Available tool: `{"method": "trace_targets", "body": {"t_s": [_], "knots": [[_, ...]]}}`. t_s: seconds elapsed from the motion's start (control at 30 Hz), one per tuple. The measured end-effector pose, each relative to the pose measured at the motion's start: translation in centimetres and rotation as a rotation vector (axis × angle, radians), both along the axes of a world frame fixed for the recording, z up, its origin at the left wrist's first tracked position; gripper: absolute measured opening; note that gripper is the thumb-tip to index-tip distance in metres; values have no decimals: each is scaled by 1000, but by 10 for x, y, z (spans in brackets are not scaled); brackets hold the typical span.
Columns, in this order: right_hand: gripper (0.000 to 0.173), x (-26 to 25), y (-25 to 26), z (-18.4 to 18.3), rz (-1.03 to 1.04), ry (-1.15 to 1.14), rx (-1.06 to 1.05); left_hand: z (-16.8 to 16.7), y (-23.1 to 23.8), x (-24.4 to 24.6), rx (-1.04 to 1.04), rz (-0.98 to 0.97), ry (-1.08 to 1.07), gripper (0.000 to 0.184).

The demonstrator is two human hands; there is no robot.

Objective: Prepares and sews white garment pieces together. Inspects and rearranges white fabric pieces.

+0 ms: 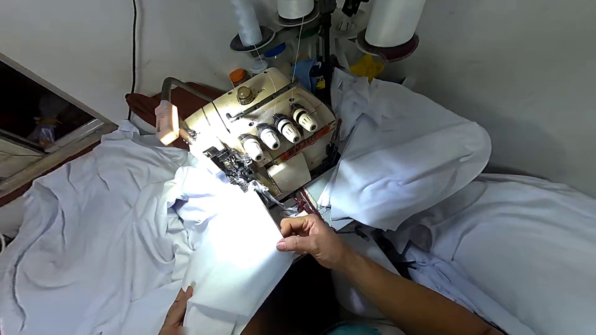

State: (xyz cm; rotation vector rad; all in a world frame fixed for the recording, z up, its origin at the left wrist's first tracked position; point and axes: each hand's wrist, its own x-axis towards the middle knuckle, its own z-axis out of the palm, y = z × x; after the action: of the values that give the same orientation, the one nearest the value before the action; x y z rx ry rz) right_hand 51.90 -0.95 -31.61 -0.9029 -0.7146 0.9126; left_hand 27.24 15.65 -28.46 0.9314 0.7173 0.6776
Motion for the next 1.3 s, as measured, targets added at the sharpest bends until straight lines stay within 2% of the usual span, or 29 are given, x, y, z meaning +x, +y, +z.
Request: {"method": "trace_targets", "body": {"t_s": [0.1, 0.3, 0.43, 0.53, 0.6, 0.67, 0.7, 0.73, 0.8, 0.83, 0.87, 0.97, 1.1, 1.3], "knots": [[5, -2, -14, -4, -131, -192, -23, 0, -1, 8, 75, -12, 32, 36], [6, -11, -29, -19, -280, -288, -82, -1, -1, 13, 144, 38, 37, 36], [9, -11, -36, -17, -323, -315, -175, 2, 0, 13, 296, 75, 83, 35], [10, -12, -40, -10, -328, -314, -205, 11, 4, 7, 438, 47, 110, 36], [11, -13, -40, -9, -316, -259, -226, 23, 0, 7, 462, 51, 149, 36], [12, -15, -36, -9, -276, -116, -254, 35, -11, 17, 524, 164, 233, 29], [11, -16, -32, -10, -249, -45, -258, 37, -18, 25, 612, 237, 266, 19], [11, -17, -30, -10, -219, 11, -260, 37, -27, 36, 725, 276, 259, 22], [6, -20, -24, -10, -197, 58, -249, 31, -43, 62, 984, 253, 214, 66], [2, -22, -21, -8, -198, 53, -239, 26, -49, 75, 1104, 198, 253, 77], [5, -23, -17, -5, -202, 42, -232, 20, -53, 87, 1204, 148, 321, 76], [6, -22, -1, 4, -244, -9, -198, 9, -38, 116, 1405, 109, 543, 50], [8, -15, 29, 23, -370, -79, -184, 17, -4, 135, 1279, 22, 582, 52], [40, -2, 76, 28, -527, -34, -232, 36, 35, 155, 1225, -77, 624, 50]]}}
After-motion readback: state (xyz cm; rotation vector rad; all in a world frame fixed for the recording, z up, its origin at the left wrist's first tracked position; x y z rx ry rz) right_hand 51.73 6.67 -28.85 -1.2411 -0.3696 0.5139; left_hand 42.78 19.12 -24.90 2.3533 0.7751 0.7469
